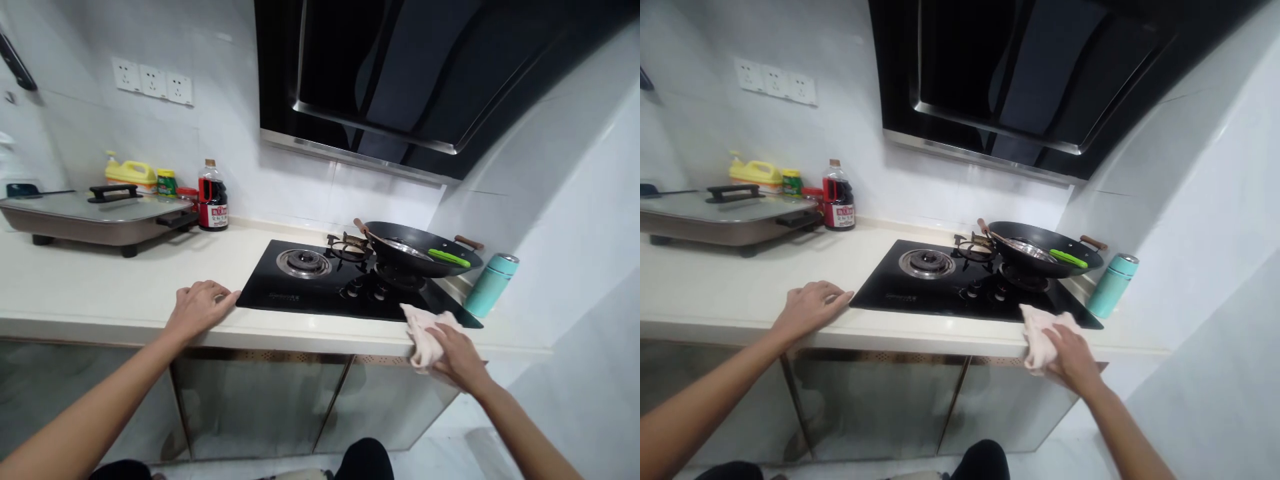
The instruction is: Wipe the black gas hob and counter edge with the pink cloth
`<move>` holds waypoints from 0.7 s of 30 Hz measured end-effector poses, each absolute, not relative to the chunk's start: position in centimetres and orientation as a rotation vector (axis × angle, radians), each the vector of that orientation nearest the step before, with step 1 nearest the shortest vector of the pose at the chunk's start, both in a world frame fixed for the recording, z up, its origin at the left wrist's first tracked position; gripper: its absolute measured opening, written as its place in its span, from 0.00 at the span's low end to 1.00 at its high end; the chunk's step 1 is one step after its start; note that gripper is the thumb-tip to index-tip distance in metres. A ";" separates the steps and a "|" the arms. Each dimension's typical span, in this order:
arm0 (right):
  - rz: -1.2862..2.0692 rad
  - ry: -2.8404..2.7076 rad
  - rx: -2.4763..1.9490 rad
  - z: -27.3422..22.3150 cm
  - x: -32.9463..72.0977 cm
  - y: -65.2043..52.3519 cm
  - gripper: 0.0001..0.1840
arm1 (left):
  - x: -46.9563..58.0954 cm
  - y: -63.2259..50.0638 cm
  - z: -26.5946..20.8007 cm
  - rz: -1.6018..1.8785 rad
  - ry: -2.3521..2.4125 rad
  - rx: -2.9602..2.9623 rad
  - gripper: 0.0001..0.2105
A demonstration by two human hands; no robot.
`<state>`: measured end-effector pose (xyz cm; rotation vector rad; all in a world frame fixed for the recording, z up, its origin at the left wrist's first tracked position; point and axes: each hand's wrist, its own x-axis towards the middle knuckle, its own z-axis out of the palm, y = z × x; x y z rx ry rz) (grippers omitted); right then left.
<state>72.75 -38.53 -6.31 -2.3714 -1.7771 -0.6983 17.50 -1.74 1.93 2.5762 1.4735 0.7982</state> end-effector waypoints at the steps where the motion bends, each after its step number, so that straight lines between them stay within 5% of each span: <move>1: -0.676 -1.823 -2.333 -6.0 69.6 -36.8 0.36 | 17.5 -1.7 2.0 0.791 1.471 2.582 0.26; 12: -0.386 -2.271 -1.714 -1.2 38.4 -17.4 0.38 | 17.1 -1.2 1.5 0.767 1.501 2.629 0.28; 21: -0.403 -2.067 -1.634 -2.8 45.2 -21.0 0.23 | 16.2 0.6 1.0 0.765 1.527 2.550 0.26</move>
